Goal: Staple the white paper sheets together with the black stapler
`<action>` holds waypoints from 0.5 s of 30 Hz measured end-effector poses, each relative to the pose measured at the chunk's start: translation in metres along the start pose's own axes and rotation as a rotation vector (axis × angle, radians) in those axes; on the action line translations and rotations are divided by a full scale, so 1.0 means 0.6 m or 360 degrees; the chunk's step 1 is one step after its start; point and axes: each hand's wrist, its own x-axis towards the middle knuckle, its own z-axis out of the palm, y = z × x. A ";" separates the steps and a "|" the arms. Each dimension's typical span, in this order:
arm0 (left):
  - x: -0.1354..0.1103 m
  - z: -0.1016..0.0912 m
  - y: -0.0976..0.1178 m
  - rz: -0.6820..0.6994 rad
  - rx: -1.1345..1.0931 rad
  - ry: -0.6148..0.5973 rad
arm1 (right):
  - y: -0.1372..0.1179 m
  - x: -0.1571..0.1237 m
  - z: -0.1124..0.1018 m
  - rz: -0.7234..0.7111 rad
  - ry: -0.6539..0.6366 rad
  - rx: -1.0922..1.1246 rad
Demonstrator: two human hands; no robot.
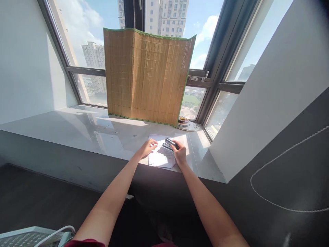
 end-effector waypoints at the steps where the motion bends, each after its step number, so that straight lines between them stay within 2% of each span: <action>1: 0.001 0.000 0.000 -0.0018 0.0032 0.0061 | 0.004 0.001 0.001 -0.0001 -0.0008 -0.0005; 5: 0.007 -0.001 -0.002 -0.0097 0.0121 0.0296 | 0.016 0.003 0.006 -0.0004 -0.0108 -0.0026; 11: 0.013 0.007 -0.007 -0.0168 0.0183 0.0282 | 0.019 0.005 0.008 0.0030 -0.0148 -0.0067; 15: 0.014 0.004 -0.008 -0.0397 0.0419 0.0455 | 0.013 0.003 0.008 0.0039 -0.0215 -0.0016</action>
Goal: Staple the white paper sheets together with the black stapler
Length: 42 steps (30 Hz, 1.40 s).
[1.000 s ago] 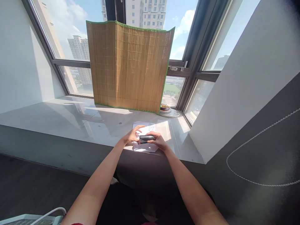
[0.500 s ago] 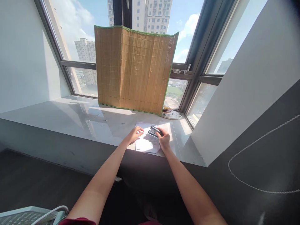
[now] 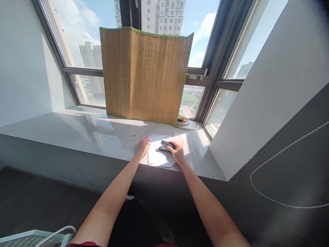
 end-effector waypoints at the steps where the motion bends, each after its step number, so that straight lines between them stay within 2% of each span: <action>1: 0.003 -0.005 -0.004 -0.0071 0.0109 0.0066 | -0.001 -0.001 0.000 0.0012 -0.0013 0.0014; 3: 0.016 -0.021 -0.018 -0.0215 0.0364 0.0111 | -0.003 -0.003 0.001 0.0040 -0.0045 0.0040; 4: 0.024 -0.030 -0.028 -0.0289 0.0509 0.0071 | -0.003 -0.003 0.002 0.0051 -0.0062 0.0052; 6: 0.046 -0.047 -0.048 -0.0436 0.0733 -0.0138 | -0.004 -0.004 0.003 0.0062 -0.0087 0.0075; 8: 0.069 -0.056 -0.063 -0.0466 0.0843 -0.0319 | -0.004 -0.003 0.005 0.0067 -0.0083 0.0101; 12: 0.104 -0.042 -0.066 -0.0394 0.0894 -0.0440 | -0.005 -0.001 0.007 0.0088 -0.0081 0.0146; 16: 0.118 -0.026 -0.049 -0.0388 0.0883 -0.0418 | -0.003 0.000 0.006 0.0100 -0.0120 0.0138; 19: 0.101 -0.024 -0.036 -0.0324 0.0845 -0.0252 | 0.001 0.000 0.004 0.0061 -0.0115 0.0075; 22: 0.052 -0.014 -0.020 -0.0167 0.0762 -0.0025 | 0.002 -0.001 0.009 -0.0024 -0.0104 -0.0057; 25: -0.010 0.005 -0.001 0.0277 0.0655 -0.0130 | -0.006 -0.004 0.019 -0.0183 -0.0177 -0.0343; 28: -0.050 0.021 0.016 0.0536 0.0622 -0.0336 | -0.018 -0.008 0.018 -0.0205 -0.0164 -0.0486; 31: -0.060 0.027 0.022 0.0610 0.0619 -0.0433 | -0.023 -0.017 -0.017 -0.0108 0.0109 -0.0489; 34: -0.056 0.026 0.024 0.0613 0.0583 -0.0458 | -0.021 -0.032 -0.088 -0.0098 0.0233 -0.0551; 38: -0.061 0.014 0.041 0.0682 0.0554 -0.0420 | -0.014 -0.059 -0.177 -0.0190 -0.0010 -0.0674; 40: -0.075 0.009 0.059 0.0685 0.0534 -0.0375 | -0.010 -0.069 -0.195 -0.0220 -0.0161 -0.0697; 42: -0.097 0.009 0.078 0.0623 0.0488 -0.0386 | -0.009 -0.076 -0.195 -0.0253 -0.0256 -0.0725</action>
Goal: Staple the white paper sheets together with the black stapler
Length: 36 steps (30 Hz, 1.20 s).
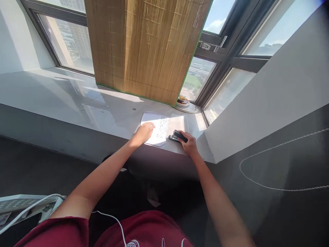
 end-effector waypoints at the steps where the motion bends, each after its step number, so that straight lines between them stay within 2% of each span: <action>1: -0.007 0.001 0.014 -0.0014 -0.0028 -0.0036 | -0.003 -0.001 0.004 -0.0026 -0.0027 -0.0024; 5: -0.032 0.020 0.057 0.0087 -0.0002 -0.0221 | -0.025 0.002 0.025 -0.0124 -0.0128 -0.0120; 8: -0.038 0.033 0.068 0.0041 0.0022 -0.0256 | -0.038 0.000 0.033 -0.0162 -0.0181 -0.0197; 15: -0.031 0.044 0.077 -0.0056 -0.0137 -0.0194 | -0.059 -0.001 0.037 -0.0151 -0.0256 -0.0374; 21: -0.026 0.057 0.085 -0.0187 -0.0127 -0.0187 | -0.087 0.002 0.050 -0.0147 -0.0273 -0.0452; 28: -0.025 0.071 0.079 -0.0176 -0.0159 -0.0147 | -0.096 -0.001 0.059 -0.0206 -0.0313 -0.0535; 32: -0.024 0.078 0.074 -0.0120 -0.0147 -0.0083 | -0.102 -0.002 0.065 -0.0191 -0.0261 -0.0587; 36: -0.023 0.074 0.076 -0.0129 -0.0135 -0.0135 | -0.106 -0.003 0.067 -0.0192 -0.0243 -0.0619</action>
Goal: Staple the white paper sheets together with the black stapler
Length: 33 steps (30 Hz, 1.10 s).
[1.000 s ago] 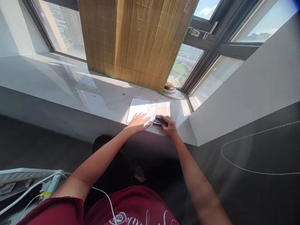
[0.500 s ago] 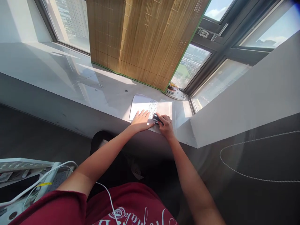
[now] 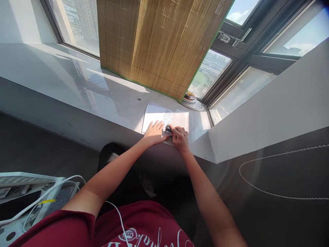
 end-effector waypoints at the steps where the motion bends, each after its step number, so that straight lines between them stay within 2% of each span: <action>1: -0.001 -0.003 0.002 -0.0012 0.0002 -0.0020 | 0.000 0.000 0.000 -0.0001 -0.0004 -0.0007; 8: -0.006 -0.019 0.015 -0.0035 0.0074 -0.0110 | 0.001 0.003 0.002 -0.0001 -0.0022 -0.0023; 15: -0.004 -0.013 0.011 -0.0024 0.0002 -0.0067 | -0.001 0.006 0.002 0.0014 -0.0017 0.0002; 21: -0.004 -0.012 0.009 -0.0042 -0.0027 -0.0099 | -0.003 0.013 0.000 0.0099 -0.0121 0.0032; 30: -0.003 -0.013 0.007 -0.0079 0.0013 -0.0074 | -0.027 0.013 0.004 0.0034 -0.0173 -0.0235; 33: -0.005 -0.021 0.009 -0.0079 0.0048 -0.0108 | -0.024 0.010 0.006 0.0019 -0.0113 -0.0201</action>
